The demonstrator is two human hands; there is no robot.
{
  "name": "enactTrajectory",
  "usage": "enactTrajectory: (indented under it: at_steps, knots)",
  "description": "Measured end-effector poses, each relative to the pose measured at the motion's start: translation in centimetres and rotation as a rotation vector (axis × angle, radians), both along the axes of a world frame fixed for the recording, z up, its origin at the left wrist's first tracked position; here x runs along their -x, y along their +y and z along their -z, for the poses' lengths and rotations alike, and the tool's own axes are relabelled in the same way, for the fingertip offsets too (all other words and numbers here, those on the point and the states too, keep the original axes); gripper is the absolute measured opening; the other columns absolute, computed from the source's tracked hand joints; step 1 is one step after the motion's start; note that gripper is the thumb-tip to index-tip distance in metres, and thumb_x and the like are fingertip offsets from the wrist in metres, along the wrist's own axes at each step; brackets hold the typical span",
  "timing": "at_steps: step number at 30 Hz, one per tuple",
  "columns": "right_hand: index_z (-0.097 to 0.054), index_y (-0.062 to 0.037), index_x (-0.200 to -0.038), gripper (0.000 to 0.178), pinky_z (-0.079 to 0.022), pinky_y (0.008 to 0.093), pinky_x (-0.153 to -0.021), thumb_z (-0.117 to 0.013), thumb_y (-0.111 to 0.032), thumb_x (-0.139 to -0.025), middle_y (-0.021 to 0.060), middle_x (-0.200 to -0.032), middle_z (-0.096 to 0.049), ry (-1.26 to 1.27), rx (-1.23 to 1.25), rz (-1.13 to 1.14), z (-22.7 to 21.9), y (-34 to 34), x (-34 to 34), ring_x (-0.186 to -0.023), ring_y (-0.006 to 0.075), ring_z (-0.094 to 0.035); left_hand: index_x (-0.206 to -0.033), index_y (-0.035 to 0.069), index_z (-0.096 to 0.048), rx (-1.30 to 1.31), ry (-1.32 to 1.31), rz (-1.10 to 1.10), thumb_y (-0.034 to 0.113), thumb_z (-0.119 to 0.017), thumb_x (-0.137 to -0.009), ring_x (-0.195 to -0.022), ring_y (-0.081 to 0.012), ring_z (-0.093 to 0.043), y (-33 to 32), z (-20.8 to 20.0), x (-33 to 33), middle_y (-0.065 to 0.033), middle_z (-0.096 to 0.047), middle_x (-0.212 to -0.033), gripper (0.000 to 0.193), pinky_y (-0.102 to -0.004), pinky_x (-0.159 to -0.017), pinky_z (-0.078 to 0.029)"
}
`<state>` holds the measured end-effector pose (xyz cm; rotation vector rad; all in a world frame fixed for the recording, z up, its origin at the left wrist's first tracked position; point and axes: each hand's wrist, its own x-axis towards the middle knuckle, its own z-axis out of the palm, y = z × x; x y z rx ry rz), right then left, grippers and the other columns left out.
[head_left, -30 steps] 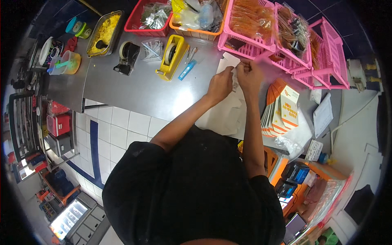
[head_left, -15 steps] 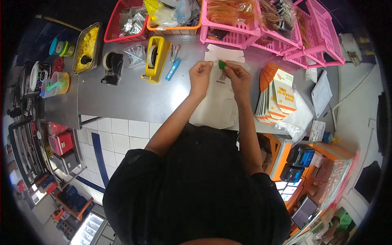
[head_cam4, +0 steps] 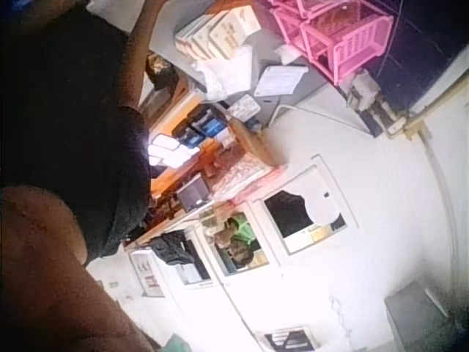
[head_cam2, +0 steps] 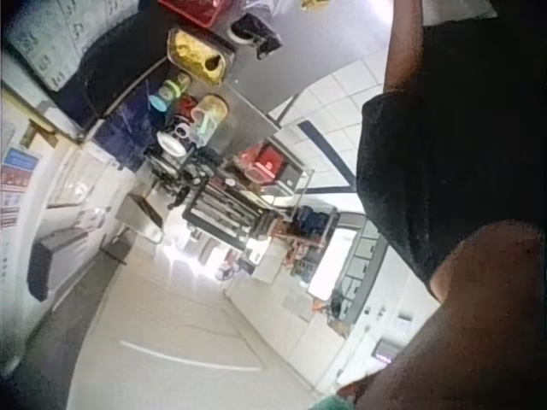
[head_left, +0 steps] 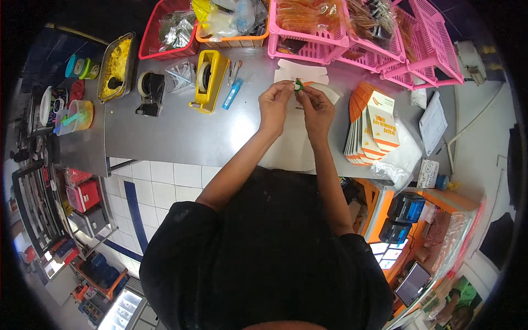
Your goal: The person folds flat cardboard sheets into food boxes by hand and stacks the assembled boxes on the counter.
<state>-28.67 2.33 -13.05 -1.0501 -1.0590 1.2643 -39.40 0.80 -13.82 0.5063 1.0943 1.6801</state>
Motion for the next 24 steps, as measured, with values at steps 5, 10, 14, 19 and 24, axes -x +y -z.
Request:
enactTrajectory:
  at_steps: [5, 10, 14, 19, 24]
  knots:
    - [-0.069, 0.0060, -0.110, 0.020, -0.056, 0.0249, -0.078, -0.072, -0.003, -0.092, 0.0098, -0.098, -0.074, -0.080, 0.014, -0.012, 0.3, -0.2, 0.1, -0.085, 0.0129, -0.069, -0.098, -0.003, -0.072, 0.019, -0.109, -0.006, 0.007, -0.069, -0.095, -0.095, -0.0125, -0.061, 0.0, -0.3, -0.1, -0.0092, -0.068, -0.111, 0.011, -0.0256, -0.087, -0.049]
    - [-0.068, 0.0065, -0.110, 0.018, -0.056, 0.0249, -0.078, -0.069, -0.001, -0.093, 0.0110, -0.100, -0.073, -0.051, -0.007, 0.017, 0.2, -0.4, 1.1, -0.088, 0.0136, -0.070, -0.101, -0.004, -0.072, 0.070, -0.052, 0.063, 0.009, -0.065, -0.098, -0.098, -0.0119, -0.063, -0.1, -0.8, -0.5, -0.0094, -0.066, -0.116, 0.015, -0.0270, -0.090, -0.051]
    - [-0.068, 0.0053, -0.114, 0.022, -0.055, 0.0251, -0.076, -0.066, -0.011, -0.099, 0.0082, -0.101, -0.071, 0.008, 0.001, 0.055, -0.4, -0.6, 1.1, -0.088, 0.0117, -0.066, -0.119, -0.001, -0.068, -0.081, 0.392, 0.075, 0.008, -0.064, -0.096, -0.103, -0.0193, -0.066, -0.7, -1.5, -0.7, -0.0139, -0.064, -0.128, 0.025, -0.0308, -0.088, -0.053]
    - [-0.072, 0.0013, -0.109, 0.026, -0.054, 0.0255, -0.073, -0.064, -0.022, -0.100, 0.0033, -0.095, -0.068, 0.171, 0.213, -0.007, -0.3, 0.4, -0.9, -0.082, 0.0087, -0.061, -0.143, -0.002, -0.048, -0.249, 1.318, 0.264, 0.003, -0.052, -0.094, -0.123, -0.0462, -0.056, -2.3, -3.6, 0.2, -0.0282, -0.045, -0.147, 0.050, -0.0482, -0.098, -0.051]
    - [-0.069, 0.0002, -0.109, 0.025, -0.055, 0.0256, -0.075, -0.061, -0.023, -0.102, 0.0024, -0.096, -0.068, 0.062, 0.218, 0.008, -1.5, 2.5, -2.4, -0.082, 0.0092, -0.064, -0.138, -0.003, -0.050, -0.081, 1.304, 0.259, 0.010, -0.058, -0.092, -0.108, -0.0418, -0.065, -5.6, -5.6, 1.4, -0.0275, -0.062, -0.127, 0.048, -0.0475, -0.091, -0.054]
